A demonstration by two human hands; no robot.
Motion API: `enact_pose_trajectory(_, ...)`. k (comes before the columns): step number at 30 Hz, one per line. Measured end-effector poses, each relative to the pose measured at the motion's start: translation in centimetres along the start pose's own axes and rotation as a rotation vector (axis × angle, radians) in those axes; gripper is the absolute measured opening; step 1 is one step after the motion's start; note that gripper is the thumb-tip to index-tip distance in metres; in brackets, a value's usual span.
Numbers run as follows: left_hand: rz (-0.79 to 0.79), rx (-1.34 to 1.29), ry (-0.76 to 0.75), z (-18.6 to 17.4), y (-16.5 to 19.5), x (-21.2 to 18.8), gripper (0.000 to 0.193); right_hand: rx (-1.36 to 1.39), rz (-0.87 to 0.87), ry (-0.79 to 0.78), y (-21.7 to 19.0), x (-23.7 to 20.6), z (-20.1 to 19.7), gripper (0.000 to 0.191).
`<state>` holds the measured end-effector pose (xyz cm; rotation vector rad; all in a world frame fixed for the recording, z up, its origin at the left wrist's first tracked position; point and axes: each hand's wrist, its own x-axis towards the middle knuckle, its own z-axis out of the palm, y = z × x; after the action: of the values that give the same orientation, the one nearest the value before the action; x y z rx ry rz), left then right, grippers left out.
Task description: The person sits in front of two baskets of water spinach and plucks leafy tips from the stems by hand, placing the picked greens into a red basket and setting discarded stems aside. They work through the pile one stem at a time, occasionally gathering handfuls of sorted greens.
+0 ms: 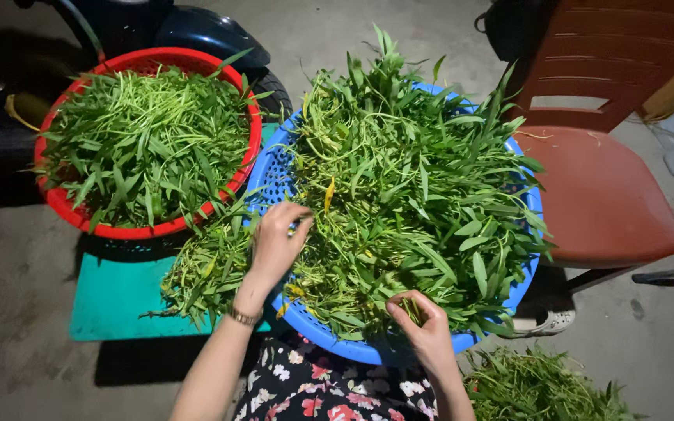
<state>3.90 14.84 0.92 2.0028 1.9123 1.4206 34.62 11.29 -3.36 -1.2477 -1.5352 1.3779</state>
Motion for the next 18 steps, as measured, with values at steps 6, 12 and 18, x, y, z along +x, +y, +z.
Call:
enact_pose_trajectory(6,-0.418,-0.063,-0.332,2.4,-0.5,3.9,0.053,-0.002,0.018,0.033,0.1,-0.5,-0.7,0.012)
enact_pose_trajectory(12,-0.442,-0.037,-0.443,1.8,-0.4,4.1,0.041,-0.037,-0.043,-0.013,-0.4,-0.2,-0.2,0.015)
enact_pose_trajectory(18,-0.384,-0.134,-0.282,0.9,0.3,1.9,0.035,-0.146,-0.177,-0.049,-2.4,3.6,2.9,0.018)
